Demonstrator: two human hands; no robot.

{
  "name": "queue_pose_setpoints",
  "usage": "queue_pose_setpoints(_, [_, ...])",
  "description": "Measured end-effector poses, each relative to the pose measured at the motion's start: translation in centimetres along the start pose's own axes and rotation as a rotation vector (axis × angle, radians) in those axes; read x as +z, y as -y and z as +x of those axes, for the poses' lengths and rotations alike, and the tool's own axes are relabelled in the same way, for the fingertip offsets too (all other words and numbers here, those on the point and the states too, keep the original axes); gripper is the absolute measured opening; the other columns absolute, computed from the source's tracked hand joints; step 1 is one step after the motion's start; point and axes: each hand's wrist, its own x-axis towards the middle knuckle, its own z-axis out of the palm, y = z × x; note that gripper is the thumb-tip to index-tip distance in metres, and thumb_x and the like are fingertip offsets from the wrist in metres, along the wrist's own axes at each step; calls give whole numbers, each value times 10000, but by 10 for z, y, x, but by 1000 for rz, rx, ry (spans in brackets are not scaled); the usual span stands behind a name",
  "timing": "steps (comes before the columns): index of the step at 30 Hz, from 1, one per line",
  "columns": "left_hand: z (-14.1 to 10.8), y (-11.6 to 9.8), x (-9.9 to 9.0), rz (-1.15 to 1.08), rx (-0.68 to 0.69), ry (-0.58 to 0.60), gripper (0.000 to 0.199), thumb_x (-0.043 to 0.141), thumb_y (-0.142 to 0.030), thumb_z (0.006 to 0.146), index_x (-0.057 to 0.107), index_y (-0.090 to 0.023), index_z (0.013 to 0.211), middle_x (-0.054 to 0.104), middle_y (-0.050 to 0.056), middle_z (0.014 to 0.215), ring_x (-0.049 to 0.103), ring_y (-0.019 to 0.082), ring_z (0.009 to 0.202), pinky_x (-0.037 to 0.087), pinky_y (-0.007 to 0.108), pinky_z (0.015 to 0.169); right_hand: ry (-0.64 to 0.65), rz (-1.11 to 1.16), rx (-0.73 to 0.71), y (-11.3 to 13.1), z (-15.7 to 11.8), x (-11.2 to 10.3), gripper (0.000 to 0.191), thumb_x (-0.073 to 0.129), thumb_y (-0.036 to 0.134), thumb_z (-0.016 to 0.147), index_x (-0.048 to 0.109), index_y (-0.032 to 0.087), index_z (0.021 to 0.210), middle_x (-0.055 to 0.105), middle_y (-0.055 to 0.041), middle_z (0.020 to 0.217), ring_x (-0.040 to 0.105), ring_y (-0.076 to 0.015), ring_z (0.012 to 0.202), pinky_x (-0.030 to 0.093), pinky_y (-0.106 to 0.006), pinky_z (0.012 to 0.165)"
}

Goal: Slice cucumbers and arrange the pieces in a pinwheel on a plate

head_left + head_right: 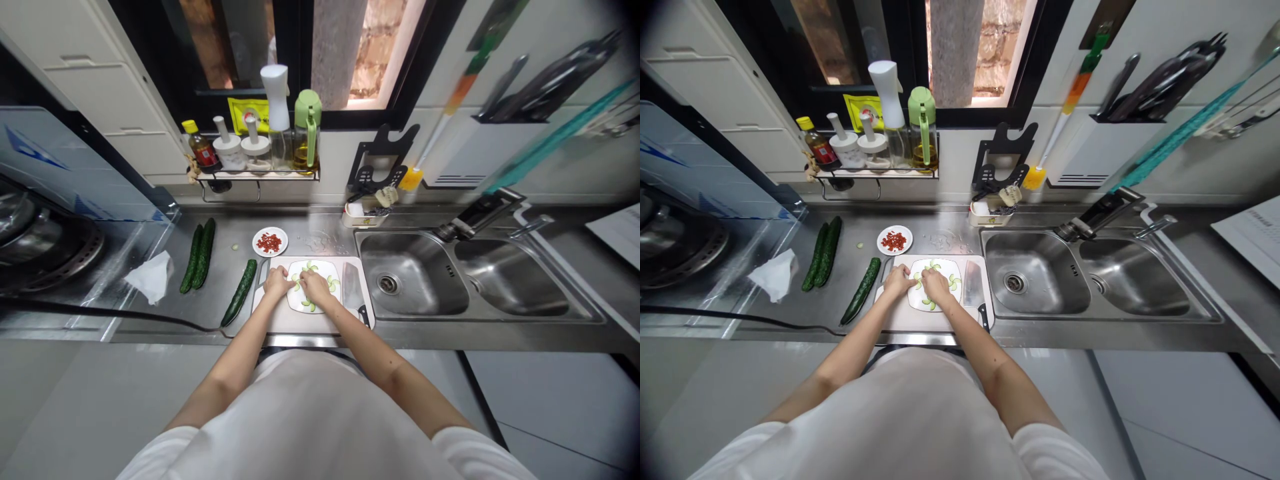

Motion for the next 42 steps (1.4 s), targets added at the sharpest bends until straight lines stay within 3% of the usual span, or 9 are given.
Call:
queue_pose_setpoints(14, [1,20,5,-125,34,-105,267,709,-375,715,570,-249,906,581,16,979,592,172,904,419,263,772,-9,21,53,2,-7,8,225,465,332,941,591,218,1089,606,-73,1133,569,-196,988,392,-275,761])
queue_pose_setpoints(26, [-1,19,4,-148,29,-122,260,711,-376,704,582,-244,886,592,21,988,592,173,888,423,263,761,-35,44,50,3,-10,7,235,456,361,950,592,227,1087,612,-71,1127,574,-190,978,387,-271,763])
queue_pose_setpoints(32, [-2,25,-5,-215,62,-182,248,690,-374,709,598,-214,875,599,19,902,584,161,845,431,260,753,-120,129,53,-6,-31,-1,252,425,347,956,610,214,1063,614,-64,1103,565,-166,921,374,-247,736])
queue_pose_setpoints(42, [-3,56,-26,-327,69,-277,213,636,-378,742,624,-212,875,616,2,823,579,134,762,449,235,705,-342,337,146,-47,-82,-8,253,404,307,913,630,196,884,630,-40,852,568,-166,797,400,-248,730])
